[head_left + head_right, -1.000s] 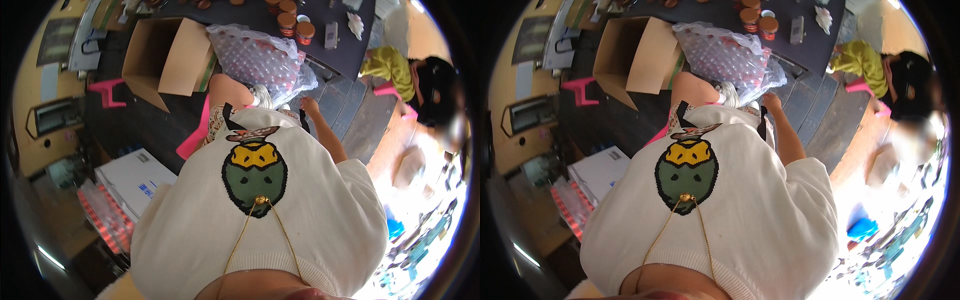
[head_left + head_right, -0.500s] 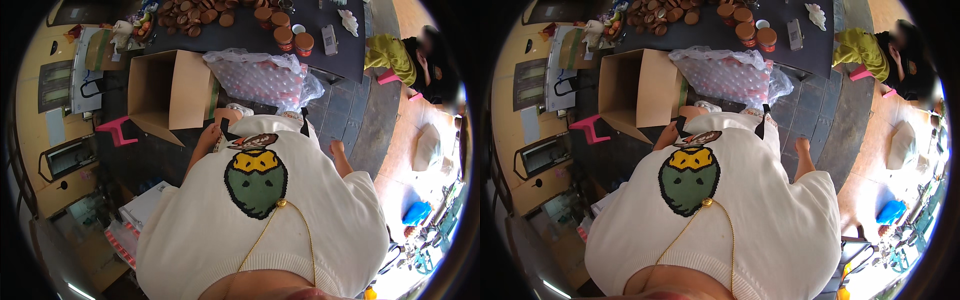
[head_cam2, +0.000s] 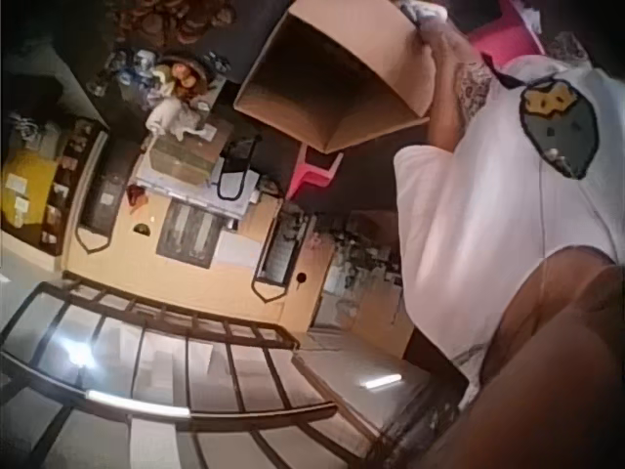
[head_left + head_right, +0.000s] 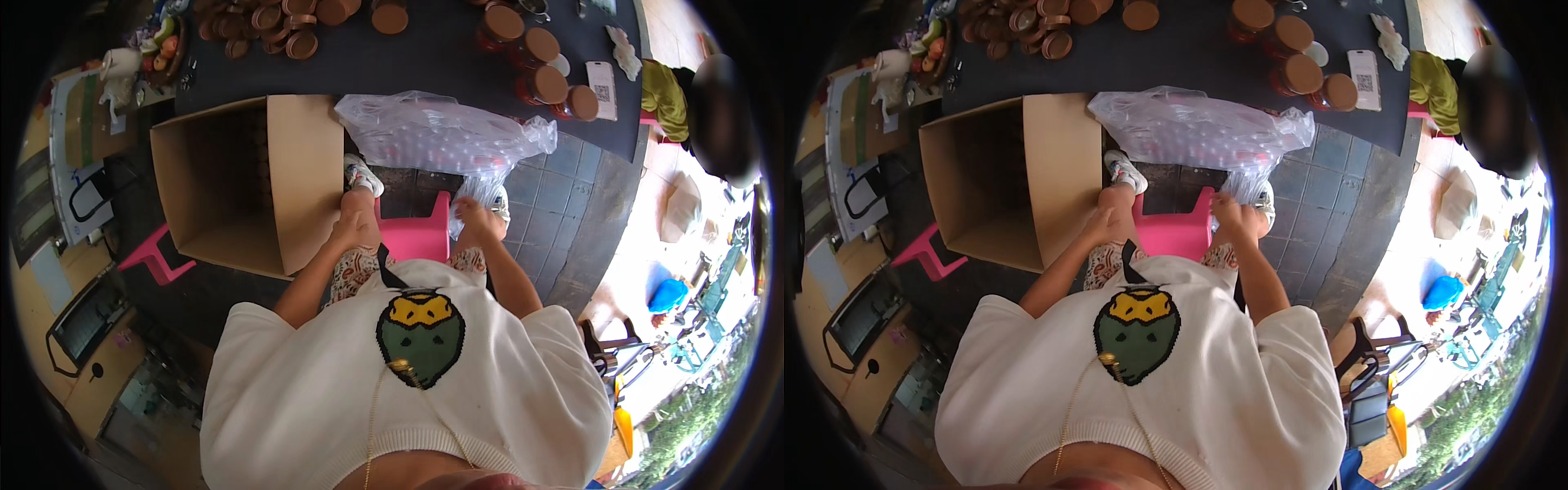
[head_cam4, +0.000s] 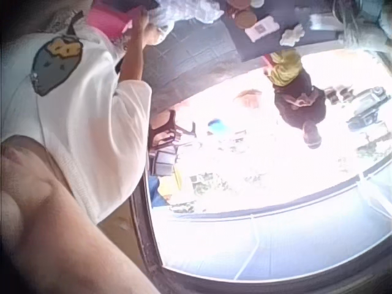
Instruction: The person sits on a stool and repeatedly takes clear jars with red labels from a plastic bag, picks up brown lids from a table, and screws the lids onto the jars. The person places the sealed jars on the table next to other completed jars.
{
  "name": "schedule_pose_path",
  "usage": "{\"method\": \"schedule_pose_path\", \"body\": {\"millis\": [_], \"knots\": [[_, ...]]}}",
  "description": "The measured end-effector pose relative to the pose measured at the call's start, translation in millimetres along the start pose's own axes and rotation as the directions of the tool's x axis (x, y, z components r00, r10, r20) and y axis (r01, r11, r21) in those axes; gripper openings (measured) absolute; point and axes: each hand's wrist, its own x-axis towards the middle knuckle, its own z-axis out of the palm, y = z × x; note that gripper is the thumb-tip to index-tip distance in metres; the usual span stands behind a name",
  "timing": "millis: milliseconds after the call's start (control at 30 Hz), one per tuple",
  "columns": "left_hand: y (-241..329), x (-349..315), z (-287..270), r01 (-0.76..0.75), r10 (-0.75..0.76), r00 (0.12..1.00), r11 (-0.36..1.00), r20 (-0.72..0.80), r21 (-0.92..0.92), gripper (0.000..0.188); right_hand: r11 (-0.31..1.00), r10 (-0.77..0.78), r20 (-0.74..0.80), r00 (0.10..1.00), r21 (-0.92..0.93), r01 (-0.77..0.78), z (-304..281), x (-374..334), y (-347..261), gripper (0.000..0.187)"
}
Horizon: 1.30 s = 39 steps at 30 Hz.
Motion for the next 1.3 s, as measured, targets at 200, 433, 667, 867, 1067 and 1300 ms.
{"method": "schedule_pose_path", "body": {"millis": [200,433,667,867,1067,1300], "knots": [[7,29,-8,0.339,-0.349,0.937,0.922,0.024,0.186,0.068,0.710,0.046,0.301,0.953,-0.681,0.180,113,24,29,0.044],[-60,46,9,0.175,-0.100,0.935,0.965,-0.340,0.197,0.051,0.383,-0.011,0.420,0.907,-0.837,0.392,171,104,109,0.094],[-41,50,-16,0.198,-0.104,0.872,0.969,-0.479,0.151,0.047,0.528,0.219,0.525,0.822,-0.773,0.353,177,130,152,0.101],[-21,54,-29,0.228,-0.089,0.836,0.954,-0.542,0.195,0.041,0.610,0.144,0.456,0.878,-0.740,0.284,95,118,178,0.092],[-17,93,-21,0.274,-0.117,0.818,0.940,-0.563,0.202,0.036,0.556,-0.129,0.417,0.900,-0.720,0.414,108,125,145,0.088],[-17,152,-34,0.321,-0.160,0.714,0.940,-0.681,0.116,0.034,0.488,-0.101,0.607,0.788,-0.661,0.571,85,166,165,0.076]]}}
